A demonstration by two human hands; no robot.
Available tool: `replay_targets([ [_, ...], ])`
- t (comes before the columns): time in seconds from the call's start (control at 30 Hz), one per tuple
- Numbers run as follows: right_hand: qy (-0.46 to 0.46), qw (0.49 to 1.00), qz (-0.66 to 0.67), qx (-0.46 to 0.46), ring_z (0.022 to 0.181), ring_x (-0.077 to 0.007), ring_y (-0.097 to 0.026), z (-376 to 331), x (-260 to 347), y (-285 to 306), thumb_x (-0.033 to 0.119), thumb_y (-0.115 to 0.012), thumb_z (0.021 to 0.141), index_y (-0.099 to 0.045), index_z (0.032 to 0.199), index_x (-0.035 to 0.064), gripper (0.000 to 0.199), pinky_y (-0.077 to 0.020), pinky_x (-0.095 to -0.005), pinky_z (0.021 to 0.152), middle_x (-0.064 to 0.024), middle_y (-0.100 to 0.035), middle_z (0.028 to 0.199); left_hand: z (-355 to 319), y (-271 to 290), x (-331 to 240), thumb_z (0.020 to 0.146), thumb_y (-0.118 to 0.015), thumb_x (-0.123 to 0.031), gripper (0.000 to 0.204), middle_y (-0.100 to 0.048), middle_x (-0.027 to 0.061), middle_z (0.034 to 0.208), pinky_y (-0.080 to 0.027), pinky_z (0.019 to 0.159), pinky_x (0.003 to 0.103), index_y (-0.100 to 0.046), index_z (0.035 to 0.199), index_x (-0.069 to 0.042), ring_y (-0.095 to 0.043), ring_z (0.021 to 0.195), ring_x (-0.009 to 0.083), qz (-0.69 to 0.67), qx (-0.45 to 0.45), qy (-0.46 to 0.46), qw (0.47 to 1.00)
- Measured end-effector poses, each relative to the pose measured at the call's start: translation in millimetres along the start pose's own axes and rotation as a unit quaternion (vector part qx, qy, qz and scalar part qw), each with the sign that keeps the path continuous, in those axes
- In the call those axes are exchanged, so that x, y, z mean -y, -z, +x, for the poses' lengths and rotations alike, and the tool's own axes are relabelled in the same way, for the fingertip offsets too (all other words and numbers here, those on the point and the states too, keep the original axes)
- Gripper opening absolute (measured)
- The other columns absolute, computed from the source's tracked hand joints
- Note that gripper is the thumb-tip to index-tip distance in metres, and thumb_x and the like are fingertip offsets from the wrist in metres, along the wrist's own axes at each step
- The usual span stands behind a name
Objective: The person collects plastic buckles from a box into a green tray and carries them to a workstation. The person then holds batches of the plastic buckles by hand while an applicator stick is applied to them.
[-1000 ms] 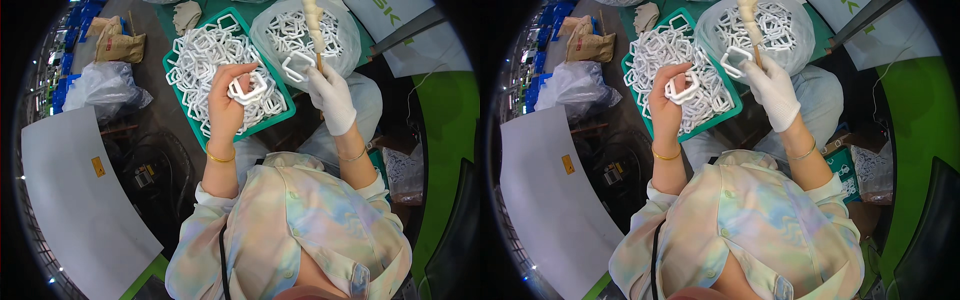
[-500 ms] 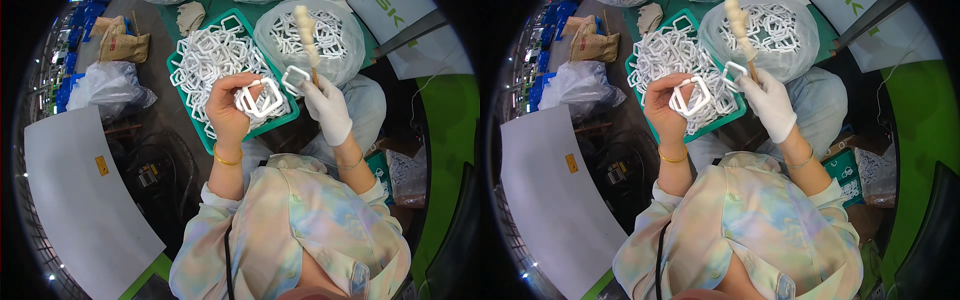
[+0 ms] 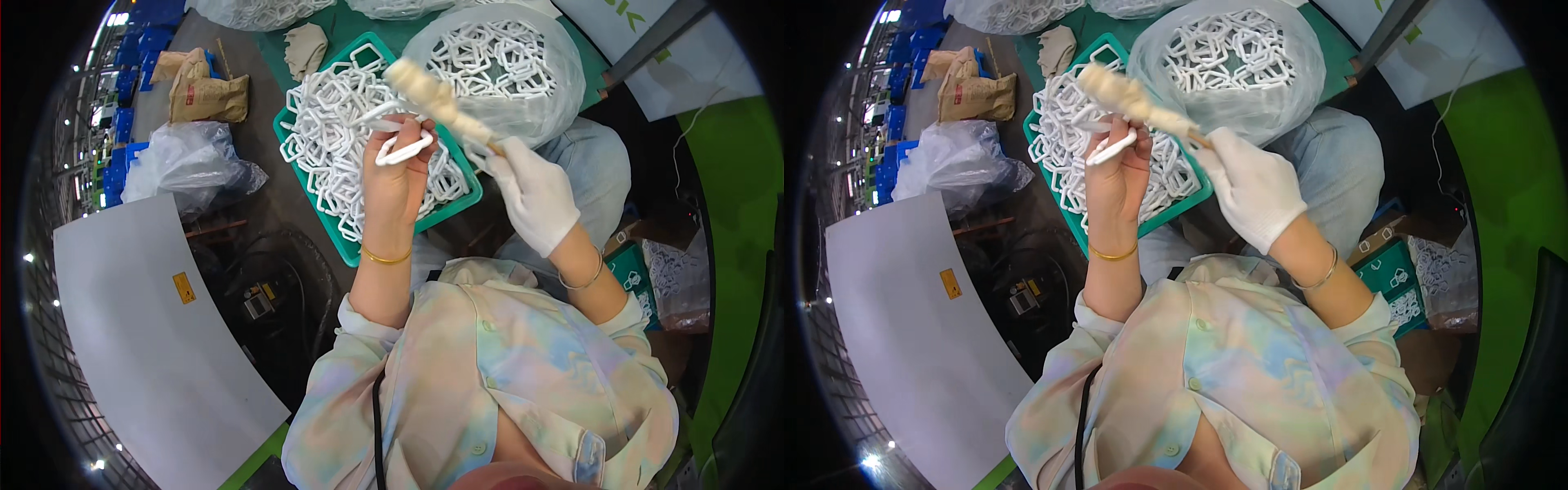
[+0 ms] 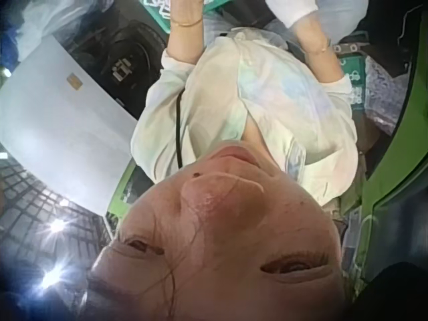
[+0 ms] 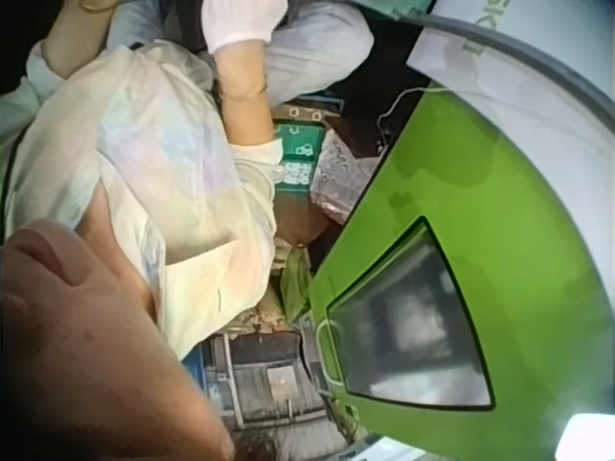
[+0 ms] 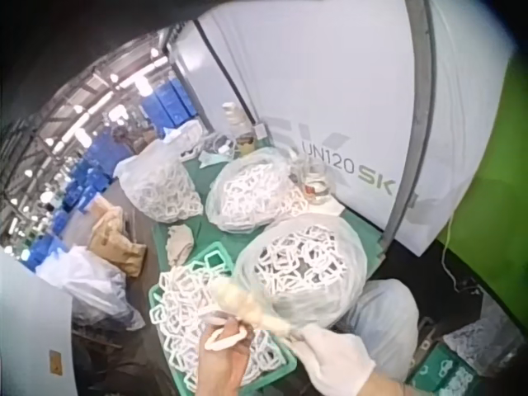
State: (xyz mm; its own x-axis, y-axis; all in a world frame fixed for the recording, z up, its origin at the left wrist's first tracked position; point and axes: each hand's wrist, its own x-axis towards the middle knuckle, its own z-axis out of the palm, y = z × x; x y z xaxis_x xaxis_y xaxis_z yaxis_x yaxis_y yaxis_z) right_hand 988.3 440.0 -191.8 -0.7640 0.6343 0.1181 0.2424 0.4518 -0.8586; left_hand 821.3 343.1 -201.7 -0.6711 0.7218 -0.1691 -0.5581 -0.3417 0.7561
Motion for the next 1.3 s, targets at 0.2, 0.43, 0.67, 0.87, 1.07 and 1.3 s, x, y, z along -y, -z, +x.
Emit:
replay_targets([
  [0.2, -0.111, 0.989, 0.086, -0.046, 0.073, -0.0235, -0.057, -0.7, -69.0, 12.6, 0.027, -0.047, 0.101, -0.056, 0.100, 0.0019, 0.027, -0.0439, -0.0321, 0.068, -0.0113, -0.057, 0.077, 11.6, -25.3, 7.3, 0.093, -0.065, -0.014, 0.014, -0.066, 0.0084, 0.090, -0.051, 0.066, 0.024, -0.061, 0.098, -0.002, -0.063, 0.074, 0.0124, 0.049, 0.019, 0.055, 0.997],
  [0.43, -0.181, 0.954, 0.208, -0.120, 0.064, -0.0031, -0.035, -2.7, -88.4, 34.7, 0.025, -0.044, 0.102, -0.056, 0.088, 0.0049, 0.027, -0.0290, -0.0201, 0.057, 0.0047, -0.042, 0.072, 72.4, -49.8, 16.6, 0.087, -0.070, -0.009, 0.035, -0.067, 0.0139, 0.103, -0.056, 0.068, 0.026, -0.056, 0.115, 0.006, -0.067, 0.081, 0.0170, 0.373, 0.071, 0.038, 0.924],
  [0.67, -0.170, 0.952, 0.185, -0.177, 0.064, -0.0023, -0.039, -4.7, -95.2, 34.0, 0.020, -0.052, 0.099, -0.058, 0.094, 0.0032, 0.019, -0.0322, -0.0193, 0.057, 0.0053, -0.046, 0.073, 71.2, -31.5, 33.1, 0.083, -0.066, -0.002, 0.045, -0.059, 0.0186, 0.111, -0.056, 0.073, 0.031, -0.051, 0.124, 0.006, -0.066, 0.088, 0.0246, 0.625, 0.135, -0.240, 0.730],
  [0.87, -0.064, 0.987, 0.081, -0.120, 0.080, -0.0140, -0.061, -11.6, -76.6, 16.9, 0.005, -0.064, 0.087, -0.064, 0.111, 0.0024, 0.024, -0.0480, -0.0278, 0.073, -0.0029, -0.062, 0.088, 19.6, -28.7, 42.7, 0.094, -0.059, -0.018, 0.024, -0.066, 0.0099, 0.082, -0.053, 0.061, 0.027, -0.063, 0.101, 0.005, -0.063, 0.064, 0.0160, 0.427, 0.189, 0.198, 0.862],
  [1.07, 0.053, 0.993, -0.067, -0.084, 0.078, -0.0280, -0.065, -6.9, -63.4, 12.1, 0.000, -0.067, 0.079, -0.067, 0.107, 0.0111, 0.030, -0.0515, -0.0317, 0.068, -0.0104, -0.064, 0.094, 1.8, -31.7, 41.4, 0.095, -0.056, -0.014, 0.022, -0.065, 0.0102, 0.090, -0.055, 0.053, 0.025, -0.058, 0.110, 0.003, -0.062, 0.067, 0.0129, 0.279, 0.117, 0.166, 0.938],
  [1.3, 0.063, 0.987, -0.015, -0.147, 0.074, -0.0257, -0.066, -3.7, -47.9, 7.9, 0.007, -0.067, 0.080, -0.064, 0.109, 0.0163, 0.030, -0.0517, -0.0339, 0.060, -0.0048, -0.064, 0.089, -1.0, -34.3, 31.0, 0.092, -0.063, -0.007, 0.015, -0.065, 0.0052, 0.083, -0.056, 0.058, 0.025, -0.061, 0.104, 0.001, -0.062, 0.068, 0.0107, 0.266, 0.098, 0.089, 0.955],
])
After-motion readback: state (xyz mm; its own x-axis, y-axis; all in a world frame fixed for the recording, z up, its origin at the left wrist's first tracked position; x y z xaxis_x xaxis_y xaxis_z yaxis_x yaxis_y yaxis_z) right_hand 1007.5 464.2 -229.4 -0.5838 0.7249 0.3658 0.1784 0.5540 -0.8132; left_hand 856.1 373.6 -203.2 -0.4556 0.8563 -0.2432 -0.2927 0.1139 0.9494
